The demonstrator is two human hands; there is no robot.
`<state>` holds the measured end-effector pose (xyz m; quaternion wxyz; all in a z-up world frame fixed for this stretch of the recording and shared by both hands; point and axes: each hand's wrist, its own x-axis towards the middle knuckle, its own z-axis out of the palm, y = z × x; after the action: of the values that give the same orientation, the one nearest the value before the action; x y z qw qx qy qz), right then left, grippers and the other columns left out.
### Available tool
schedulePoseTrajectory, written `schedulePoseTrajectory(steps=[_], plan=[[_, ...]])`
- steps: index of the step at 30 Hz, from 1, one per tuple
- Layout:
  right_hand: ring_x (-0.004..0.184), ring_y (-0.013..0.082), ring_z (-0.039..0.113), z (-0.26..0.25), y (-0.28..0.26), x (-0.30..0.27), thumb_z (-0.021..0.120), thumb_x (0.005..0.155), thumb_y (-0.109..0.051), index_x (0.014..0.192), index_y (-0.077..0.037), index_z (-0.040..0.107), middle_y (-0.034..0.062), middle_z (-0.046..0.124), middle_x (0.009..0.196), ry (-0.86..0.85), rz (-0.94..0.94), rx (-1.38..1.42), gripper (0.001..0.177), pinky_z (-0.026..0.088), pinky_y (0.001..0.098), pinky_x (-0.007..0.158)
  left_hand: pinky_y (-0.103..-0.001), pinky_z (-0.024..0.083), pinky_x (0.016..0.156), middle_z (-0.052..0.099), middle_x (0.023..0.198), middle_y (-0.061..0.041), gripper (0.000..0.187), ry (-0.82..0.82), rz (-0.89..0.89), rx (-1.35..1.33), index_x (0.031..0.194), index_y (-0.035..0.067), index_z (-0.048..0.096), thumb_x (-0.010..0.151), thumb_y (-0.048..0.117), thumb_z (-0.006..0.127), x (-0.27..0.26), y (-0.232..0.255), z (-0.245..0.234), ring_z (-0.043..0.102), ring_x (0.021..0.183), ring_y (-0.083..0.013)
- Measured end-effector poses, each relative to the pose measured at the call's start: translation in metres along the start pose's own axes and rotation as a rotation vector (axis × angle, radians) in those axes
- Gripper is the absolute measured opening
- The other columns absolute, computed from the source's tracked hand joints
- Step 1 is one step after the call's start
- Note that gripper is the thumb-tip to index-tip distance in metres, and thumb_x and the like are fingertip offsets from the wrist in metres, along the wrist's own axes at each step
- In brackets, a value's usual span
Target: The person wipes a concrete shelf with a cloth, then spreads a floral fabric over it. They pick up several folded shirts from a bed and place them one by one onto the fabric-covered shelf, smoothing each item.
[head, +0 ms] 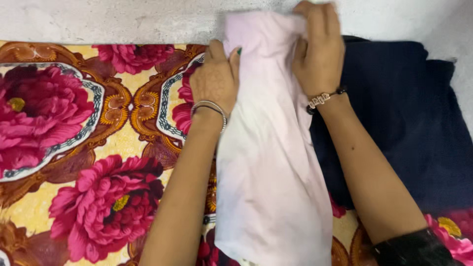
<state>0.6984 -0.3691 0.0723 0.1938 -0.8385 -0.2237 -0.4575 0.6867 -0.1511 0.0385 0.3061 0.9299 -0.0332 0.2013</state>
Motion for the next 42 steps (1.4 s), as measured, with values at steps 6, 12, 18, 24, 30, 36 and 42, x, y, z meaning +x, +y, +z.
schedulePoseTrajectory(steps=[6, 12, 18, 24, 30, 36, 42], plan=[[0.109, 0.0328, 0.058, 0.02, -0.011, 0.006, 0.068, 0.08, 0.004, 0.115, -0.007, 0.063, 0.0135, 0.055, 0.121, -0.02, -0.084, -0.353, 0.037, 0.05, 0.0453, 0.084, -0.053, 0.054, 0.07, 0.065, 0.113, -0.027, 0.055, 0.165, 0.081, 0.074, 0.137, 0.001, 0.033, 0.097, 0.027, 0.061, 0.003, -0.006, -0.006, 0.069, 0.081, -0.0457], [0.111, 0.0335, 0.055, 0.019, -0.032, -0.005, 0.071, 0.092, -0.012, 0.115, -0.009, 0.066, 0.0126, 0.058, 0.117, -0.273, -0.071, -0.284, 0.023, 0.046, 0.0522, 0.092, -0.052, 0.055, 0.078, 0.051, 0.133, -0.022, 0.046, 0.057, 0.037, 0.053, 0.138, 0.015, 0.044, 0.096, 0.014, 0.061, 0.003, -0.006, -0.011, 0.07, 0.093, -0.0429], [0.116, 0.0405, 0.051, 0.036, -0.03, -0.018, 0.073, 0.096, -0.022, 0.13, -0.003, 0.061, 0.0226, 0.053, 0.128, -0.344, 0.066, -0.305, 0.041, 0.046, 0.0515, 0.094, -0.048, 0.057, 0.08, 0.05, 0.135, -0.022, 0.045, 0.13, 0.211, 0.151, 0.129, 0.018, 0.062, 0.089, -0.003, 0.053, 0.005, -0.015, -0.012, 0.072, 0.089, -0.0386], [0.119, 0.0408, 0.047, 0.044, -0.027, -0.029, 0.056, 0.106, -0.065, 0.137, 0.005, 0.056, 0.0265, 0.049, 0.133, -0.414, 0.059, -0.443, 0.076, 0.043, 0.0526, 0.098, -0.053, 0.053, 0.086, 0.051, 0.134, -0.017, 0.046, 0.016, 0.233, 0.193, 0.143, 0.023, 0.057, 0.101, 0.038, 0.061, -0.003, -0.022, -0.017, 0.062, 0.111, -0.0388], [0.121, 0.0412, 0.043, 0.053, -0.016, -0.03, 0.038, 0.103, -0.083, 0.142, 0.004, 0.052, 0.0262, 0.047, 0.131, -0.452, 0.057, -0.511, 0.096, 0.037, 0.0589, 0.102, -0.058, 0.039, 0.095, 0.051, 0.134, -0.022, 0.07, 0.057, 0.298, 0.275, 0.149, 0.021, 0.048, 0.091, 0.057, 0.064, -0.008, -0.026, -0.007, 0.05, 0.117, -0.0419], [0.132, 0.0514, 0.034, 0.047, -0.007, -0.041, 0.043, 0.106, -0.072, 0.147, 0.008, 0.048, 0.0357, 0.039, 0.146, -0.497, 0.007, -0.312, 0.09, 0.03, 0.0616, 0.11, -0.053, 0.043, 0.096, 0.061, 0.129, -0.021, 0.055, 0.263, 0.312, 0.237, 0.139, 0.008, 0.051, 0.094, 0.039, 0.062, -0.045, -0.021, -0.024, 0.056, 0.116, -0.0402], [0.137, 0.0463, 0.048, -0.07, -0.048, -0.082, 0.059, 0.104, -0.029, 0.141, 0.004, 0.059, 0.0291, 0.052, 0.148, -0.567, 0.028, 0.131, 0.05, 0.041, 0.0477, 0.113, -0.057, 0.05, 0.074, 0.069, 0.073, -0.022, 0.045, -0.092, 0.181, 0.15, 0.126, 0.003, 0.052, 0.096, 0.036, 0.06, -0.161, -0.001, -0.088, 0.068, 0.071, -0.0425]])
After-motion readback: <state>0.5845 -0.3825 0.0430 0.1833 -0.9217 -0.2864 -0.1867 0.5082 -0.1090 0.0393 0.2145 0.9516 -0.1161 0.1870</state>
